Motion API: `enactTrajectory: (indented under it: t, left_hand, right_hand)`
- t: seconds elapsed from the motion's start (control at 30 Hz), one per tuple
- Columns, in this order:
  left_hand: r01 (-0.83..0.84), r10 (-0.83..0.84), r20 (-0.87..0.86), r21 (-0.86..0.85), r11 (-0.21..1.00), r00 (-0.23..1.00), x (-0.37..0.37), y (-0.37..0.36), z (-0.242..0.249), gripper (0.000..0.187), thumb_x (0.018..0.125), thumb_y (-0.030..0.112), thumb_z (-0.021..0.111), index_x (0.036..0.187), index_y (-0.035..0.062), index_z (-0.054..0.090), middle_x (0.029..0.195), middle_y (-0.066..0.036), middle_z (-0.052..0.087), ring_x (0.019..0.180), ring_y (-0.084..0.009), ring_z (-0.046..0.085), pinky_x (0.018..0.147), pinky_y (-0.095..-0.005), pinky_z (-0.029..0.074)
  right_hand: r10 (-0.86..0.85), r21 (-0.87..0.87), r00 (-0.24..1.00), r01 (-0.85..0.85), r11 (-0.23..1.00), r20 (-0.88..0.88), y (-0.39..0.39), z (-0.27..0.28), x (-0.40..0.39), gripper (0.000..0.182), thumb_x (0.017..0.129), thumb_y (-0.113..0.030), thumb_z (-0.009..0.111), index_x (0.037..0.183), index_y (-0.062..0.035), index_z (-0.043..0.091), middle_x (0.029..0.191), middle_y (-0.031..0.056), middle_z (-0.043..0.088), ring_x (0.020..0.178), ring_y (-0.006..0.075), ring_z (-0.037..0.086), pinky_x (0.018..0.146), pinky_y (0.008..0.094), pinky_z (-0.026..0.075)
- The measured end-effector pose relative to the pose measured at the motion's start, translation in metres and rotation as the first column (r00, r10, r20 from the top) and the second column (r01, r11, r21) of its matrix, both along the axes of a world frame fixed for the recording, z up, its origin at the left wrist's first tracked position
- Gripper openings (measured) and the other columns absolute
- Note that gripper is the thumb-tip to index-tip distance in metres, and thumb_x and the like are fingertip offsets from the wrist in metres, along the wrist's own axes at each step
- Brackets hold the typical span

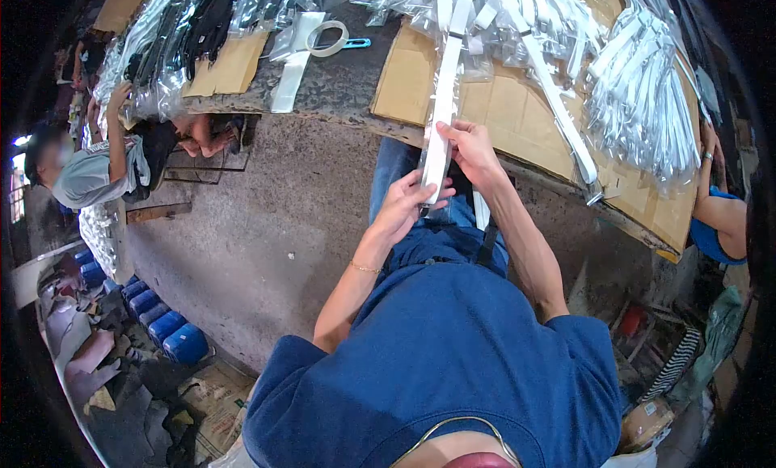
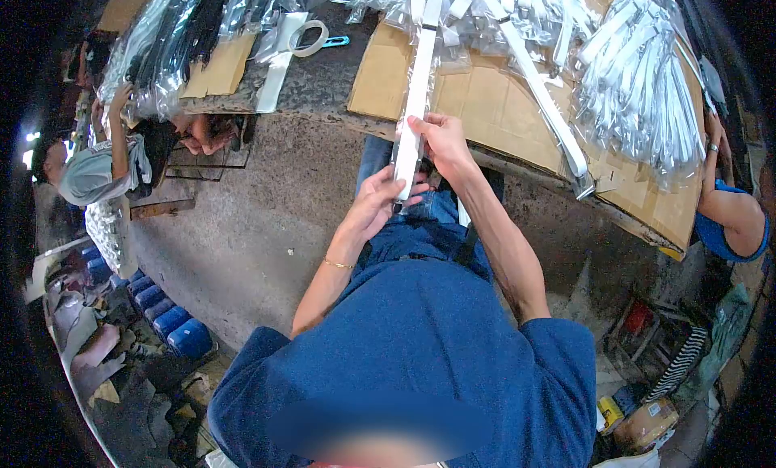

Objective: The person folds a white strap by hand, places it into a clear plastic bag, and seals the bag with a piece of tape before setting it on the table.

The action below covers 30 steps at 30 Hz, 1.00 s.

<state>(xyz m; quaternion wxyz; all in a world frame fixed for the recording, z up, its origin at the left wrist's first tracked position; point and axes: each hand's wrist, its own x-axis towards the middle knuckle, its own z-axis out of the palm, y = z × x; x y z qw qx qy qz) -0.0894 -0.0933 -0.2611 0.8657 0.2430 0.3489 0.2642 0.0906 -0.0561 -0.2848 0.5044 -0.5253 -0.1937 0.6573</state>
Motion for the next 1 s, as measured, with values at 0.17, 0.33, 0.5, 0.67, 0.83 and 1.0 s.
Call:
enactTrajectory:
  t: [0.17,0.33,0.5,0.67,0.83,1.0]
  left_hand:
    - [0.057,-0.057,-0.004,0.038,0.998,0.998,-0.009,-0.009,-0.011,0.04,0.092,0.009,0.059,0.127,-0.0055,0.045,0.123,-0.024,0.057,0.113,-0.0321,0.059,0.094,-0.0391,0.051]
    - [0.048,-0.048,0.009,0.023,0.999,0.999,-0.008,-0.009,-0.011,0.038,0.093,0.008,0.057,0.126,-0.008,0.046,0.123,-0.025,0.056,0.114,-0.0319,0.059,0.095,-0.0379,0.051]
    - [0.033,-0.034,-0.013,-0.04,0.999,0.999,-0.003,-0.01,-0.007,0.037,0.094,0.007,0.053,0.126,-0.011,0.044,0.122,-0.025,0.057,0.112,-0.0315,0.06,0.094,-0.0368,0.052]
    - [-0.001,0.0,-0.006,-0.047,0.999,1.0,-0.002,-0.01,-0.009,0.038,0.094,0.006,0.054,0.126,-0.0111,0.044,0.121,-0.026,0.057,0.112,-0.0319,0.06,0.094,-0.0368,0.053]
    - [-0.003,0.003,-0.013,-0.026,1.0,1.0,0.0,-0.009,-0.007,0.035,0.095,0.008,0.054,0.124,-0.0112,0.047,0.119,-0.023,0.059,0.109,-0.029,0.061,0.093,-0.0342,0.052]
    - [0.008,-0.009,-0.027,-0.015,1.0,1.0,-0.001,-0.007,-0.013,0.035,0.093,0.005,0.054,0.124,-0.0101,0.046,0.12,-0.025,0.058,0.11,-0.0306,0.061,0.094,-0.0365,0.052]
  right_hand:
    - [-0.02,-0.024,0.997,0.019,1.0,-0.074,0.003,0.013,-0.004,0.019,0.091,-0.012,0.06,0.098,0.005,0.064,0.086,0.0118,0.069,0.072,0.0163,0.065,0.063,0.0291,0.052]
    - [-0.034,0.013,0.983,0.037,0.999,-0.183,0.005,0.007,-0.006,0.016,0.089,-0.008,0.062,0.096,0.0064,0.062,0.088,0.0134,0.068,0.076,0.018,0.066,0.067,0.03,0.053]
    - [-0.03,0.006,0.988,0.032,0.999,-0.153,0.006,0.01,-0.005,0.016,0.089,-0.006,0.063,0.098,0.0071,0.061,0.089,0.0136,0.068,0.078,0.0185,0.066,0.068,0.03,0.053]
    - [0.016,-0.015,0.988,-0.019,1.0,-0.156,0.009,0.011,-0.001,0.02,0.091,-0.013,0.062,0.099,0.005,0.063,0.088,0.01,0.068,0.077,0.0151,0.064,0.07,0.0294,0.051]
    - [-0.017,0.009,0.982,0.019,1.0,-0.189,0.012,0.003,-0.003,0.017,0.088,-0.007,0.063,0.099,0.0059,0.063,0.087,0.0117,0.068,0.075,0.0169,0.066,0.064,0.0292,0.053]
    - [-0.09,0.053,0.994,0.094,0.994,-0.069,0.013,0.002,-0.008,0.013,0.087,-0.006,0.064,0.093,0.0056,0.066,0.081,0.0111,0.068,0.068,0.0164,0.066,0.061,0.0279,0.053]
